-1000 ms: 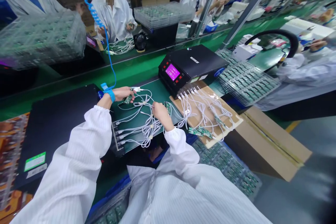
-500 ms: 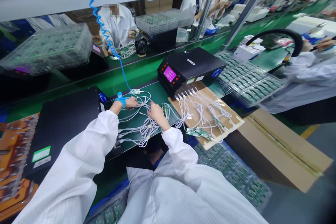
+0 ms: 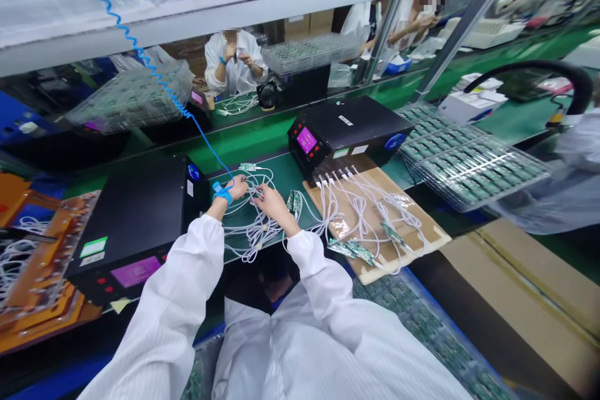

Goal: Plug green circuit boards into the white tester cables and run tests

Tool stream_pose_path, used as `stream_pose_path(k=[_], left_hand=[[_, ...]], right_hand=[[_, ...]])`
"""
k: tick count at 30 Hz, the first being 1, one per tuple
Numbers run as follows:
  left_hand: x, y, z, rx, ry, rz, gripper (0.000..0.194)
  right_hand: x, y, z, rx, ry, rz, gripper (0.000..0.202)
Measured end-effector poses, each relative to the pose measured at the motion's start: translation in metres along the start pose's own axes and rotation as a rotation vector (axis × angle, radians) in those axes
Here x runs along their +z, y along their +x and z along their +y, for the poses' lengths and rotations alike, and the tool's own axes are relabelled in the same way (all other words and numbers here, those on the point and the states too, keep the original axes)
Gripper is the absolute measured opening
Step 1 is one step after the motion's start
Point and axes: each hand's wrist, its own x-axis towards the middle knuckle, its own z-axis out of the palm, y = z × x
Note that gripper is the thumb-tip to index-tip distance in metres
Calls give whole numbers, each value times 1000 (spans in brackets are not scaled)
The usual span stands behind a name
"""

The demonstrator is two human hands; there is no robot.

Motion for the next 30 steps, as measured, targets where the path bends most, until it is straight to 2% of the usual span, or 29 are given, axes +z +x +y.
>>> stream_pose_path(k=[5,7,9,11,12,16,19,24,30], left_hand=[[-3,-22,-3,59,-153,271,34],[-3,-32,-3,132,-349,371,35],[-4,-41,-3,209,-656,428,32],[-3,-48,-3,254,-913,447,30],[-3,-50,-4,262,-970,455,29],[1,-59,-7,307,-1095,506,24],[6,-64,-8,399,-1222,537,30],[12,-67,-3,467,-1330,549,54],[12,-66,-3,450,-1394,531,58]], right_hand=[[-4,-5,1,-96,204,95,20],[-3,-8,-2,-149,310,128,20],[-1,-12,-6,-192,378,166,22],[2,-17,-8,-223,426,207,25],[4,-19,-9,-234,453,220,28],[14,-27,-7,-223,548,293,34],[19,-28,-6,-258,505,366,32],[23,-26,-9,-425,379,422,28],[24,-25,-11,-435,366,475,27]])
